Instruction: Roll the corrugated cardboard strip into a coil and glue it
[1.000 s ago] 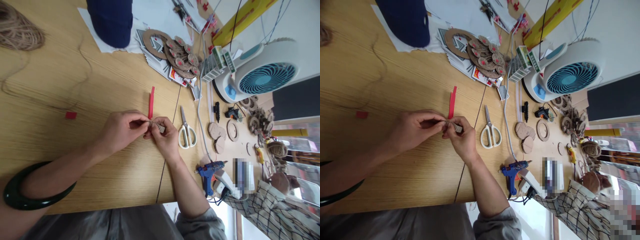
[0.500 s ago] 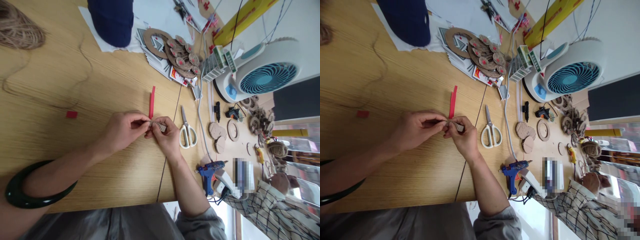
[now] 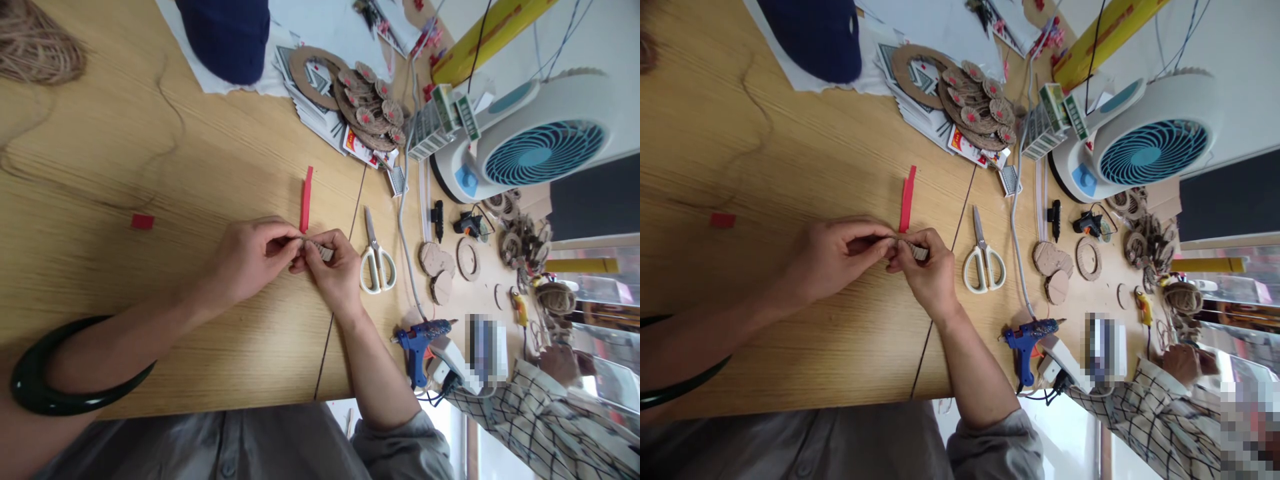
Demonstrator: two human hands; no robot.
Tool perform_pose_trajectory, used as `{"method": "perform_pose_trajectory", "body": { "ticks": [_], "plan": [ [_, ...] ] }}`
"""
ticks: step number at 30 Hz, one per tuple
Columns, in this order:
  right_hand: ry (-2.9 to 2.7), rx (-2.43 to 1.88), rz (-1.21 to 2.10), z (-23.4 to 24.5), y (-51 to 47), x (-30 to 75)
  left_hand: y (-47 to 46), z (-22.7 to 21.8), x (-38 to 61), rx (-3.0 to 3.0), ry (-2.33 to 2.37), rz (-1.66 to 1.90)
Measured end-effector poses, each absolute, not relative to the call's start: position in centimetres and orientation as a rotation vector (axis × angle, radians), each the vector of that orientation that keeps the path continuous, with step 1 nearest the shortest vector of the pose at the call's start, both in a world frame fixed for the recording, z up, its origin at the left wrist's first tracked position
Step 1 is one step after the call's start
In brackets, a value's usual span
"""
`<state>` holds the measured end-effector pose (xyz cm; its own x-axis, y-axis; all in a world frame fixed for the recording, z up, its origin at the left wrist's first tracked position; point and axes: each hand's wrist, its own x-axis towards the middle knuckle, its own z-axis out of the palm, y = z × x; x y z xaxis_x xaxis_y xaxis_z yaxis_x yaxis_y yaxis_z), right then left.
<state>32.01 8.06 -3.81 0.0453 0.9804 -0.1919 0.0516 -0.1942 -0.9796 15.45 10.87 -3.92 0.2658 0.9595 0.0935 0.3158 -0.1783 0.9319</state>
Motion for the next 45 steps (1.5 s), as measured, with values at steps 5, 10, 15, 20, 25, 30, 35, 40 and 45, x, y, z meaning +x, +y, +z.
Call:
{"method": "perform_pose_trajectory", "body": {
  "ticks": [5,10,15,20,25,30,35,40,45],
  "plan": [
    [-1.139,-1.457,1.213,-4.1,7.7,31.5,10.8,-3.7,15.4,1.723,1.183,0.94],
    [-1.353,-1.503,0.932,-4.4,7.4,31.5,11.0,-3.5,15.2,1.634,1.127,0.909],
    [-1.55,-1.456,0.63,-4.4,7.4,31.7,11.4,-4.1,14.9,1.485,1.073,0.875],
    [-1.426,-1.441,0.76,-4.1,7.5,31.4,11.6,-4.6,14.8,1.363,1.106,0.86],
    [-1.101,-1.309,1.219,-3.8,7.9,31.7,11.3,-4.5,15.1,1.407,1.12,0.962],
    [-0.923,-1.23,1.501,-3.3,8.2,32.1,11.4,-4.8,15.2,1.41,1.064,1.089],
    [-0.888,-1.174,1.629,-3.3,8.3,32.2,11.4,-4.6,15.1,1.473,1.037,1.135],
    [-0.84,-1.165,1.562,-3.8,8.2,31.7,11.2,-4.3,15.2,1.503,1.012,1.144],
    [-0.832,-1.193,1.41,-4.0,8.0,31.4,10.8,-4.3,15.6,1.266,1.059,1.048]
  ]
}}
